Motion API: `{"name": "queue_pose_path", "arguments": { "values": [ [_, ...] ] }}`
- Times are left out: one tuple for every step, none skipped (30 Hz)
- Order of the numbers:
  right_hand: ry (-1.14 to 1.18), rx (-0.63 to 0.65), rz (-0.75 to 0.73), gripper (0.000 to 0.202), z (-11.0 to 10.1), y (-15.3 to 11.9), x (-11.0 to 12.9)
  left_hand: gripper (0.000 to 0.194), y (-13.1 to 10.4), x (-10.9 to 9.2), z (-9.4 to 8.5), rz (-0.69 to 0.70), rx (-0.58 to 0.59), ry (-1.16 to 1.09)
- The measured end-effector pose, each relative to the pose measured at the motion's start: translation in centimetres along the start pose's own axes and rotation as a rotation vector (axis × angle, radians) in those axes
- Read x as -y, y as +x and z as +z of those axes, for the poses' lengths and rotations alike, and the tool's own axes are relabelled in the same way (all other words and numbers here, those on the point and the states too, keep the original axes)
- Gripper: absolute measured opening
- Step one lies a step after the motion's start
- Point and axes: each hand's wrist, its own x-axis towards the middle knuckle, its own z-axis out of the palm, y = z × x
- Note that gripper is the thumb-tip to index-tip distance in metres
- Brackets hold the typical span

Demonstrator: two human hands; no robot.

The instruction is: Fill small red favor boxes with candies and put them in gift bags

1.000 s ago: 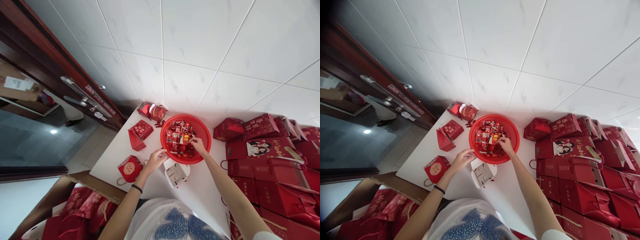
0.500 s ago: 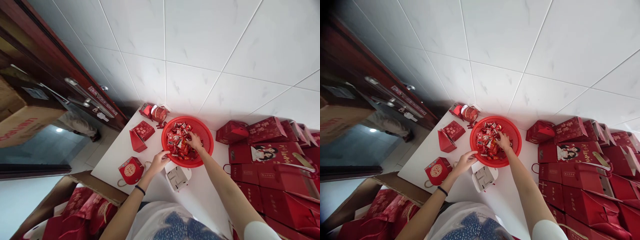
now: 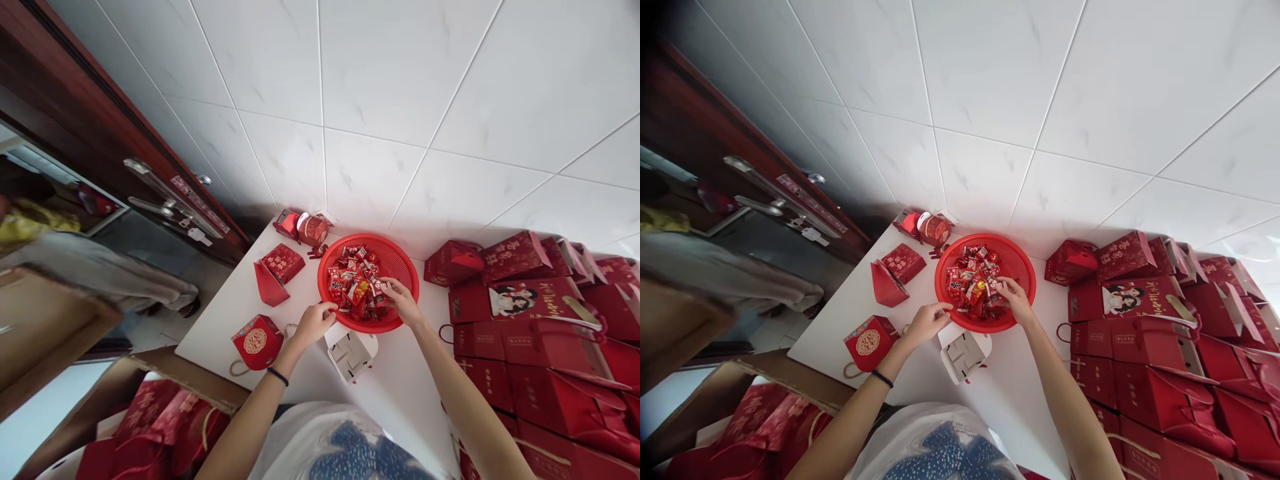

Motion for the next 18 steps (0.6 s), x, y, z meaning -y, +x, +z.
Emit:
{"name": "queue_pose_path", "arguments": {
  "values": [
    [0.02,0.005,-0.01,0.051,0.3,-0.5,0.0,0.025,0.1,-0.5,0.2,0.011,-0.018,-0.024],
    [0.033,0.01,-0.017,0.051,0.7,-0.9,0.0,0.024,0.3,-1.0,0.4,0.028,-0.034,-0.069],
    [0.039,0.012,-0.026,0.051,1.0,-1.2,-0.1,0.025,0.6,-1.6,0.8,0.043,-0.045,-0.131],
    [0.039,0.012,-0.038,0.052,1.4,-1.5,-0.2,0.027,0.9,-2.2,1.3,0.053,-0.051,-0.202],
    [0.034,0.009,-0.054,0.052,1.8,-1.7,-0.3,0.029,1.3,-2.7,1.9,0.055,-0.054,-0.274],
    [0.025,0.007,-0.067,0.052,2.2,-2.0,-0.5,0.032,1.7,-3.2,2.5,0.051,-0.053,-0.338],
    [0.011,0.008,-0.077,0.052,2.5,-2.2,-0.7,0.034,2.1,-3.7,3.2,0.046,-0.045,-0.387],
    [-0.003,0.009,-0.085,0.052,2.8,-2.4,-0.9,0.034,2.5,-4.0,3.7,0.042,-0.034,-0.417],
    [-0.012,0.012,-0.092,0.052,3.0,-2.6,-1.2,0.032,2.9,-4.2,4.2,0.041,-0.022,-0.432],
    [-0.015,0.016,-0.099,0.052,3.1,-2.7,-1.4,0.03,3.2,-4.4,4.6,0.041,-0.012,-0.439],
    [-0.014,0.017,-0.107,0.054,3.2,-2.8,-1.6,0.027,3.4,-4.4,4.9,0.036,-0.007,-0.449],
    [-0.01,0.017,-0.114,0.057,3.0,-3.0,-1.8,0.026,3.5,-4.3,5.0,0.021,-0.009,-0.471],
    [-0.006,0.014,-0.117,0.06,2.8,-3.0,-2.0,0.025,3.5,-4.2,5.0,-0.005,-0.021,-0.51],
    [-0.003,0.009,-0.114,0.064,2.5,-3.1,-2.1,0.025,3.5,-3.9,5.0,-0.043,-0.041,-0.564],
    [-0.002,0.0,-0.107,0.067,2.1,-3.1,-2.2,0.026,3.4,-3.7,4.8,-0.084,-0.065,-0.623],
    [-0.001,-0.016,-0.1,0.069,1.7,-3.0,-2.3,0.027,3.3,-3.5,4.6,-0.125,-0.091,-0.681],
    [0.002,-0.04,-0.094,0.069,1.3,-2.9,-2.4,0.029,3.2,-3.3,4.3,-0.159,-0.114,-0.731],
    [0.007,-0.068,-0.09,0.067,0.9,-2.8,-2.4,0.032,3.1,-3.1,4.1,-0.187,-0.131,-0.773]
  ]
}}
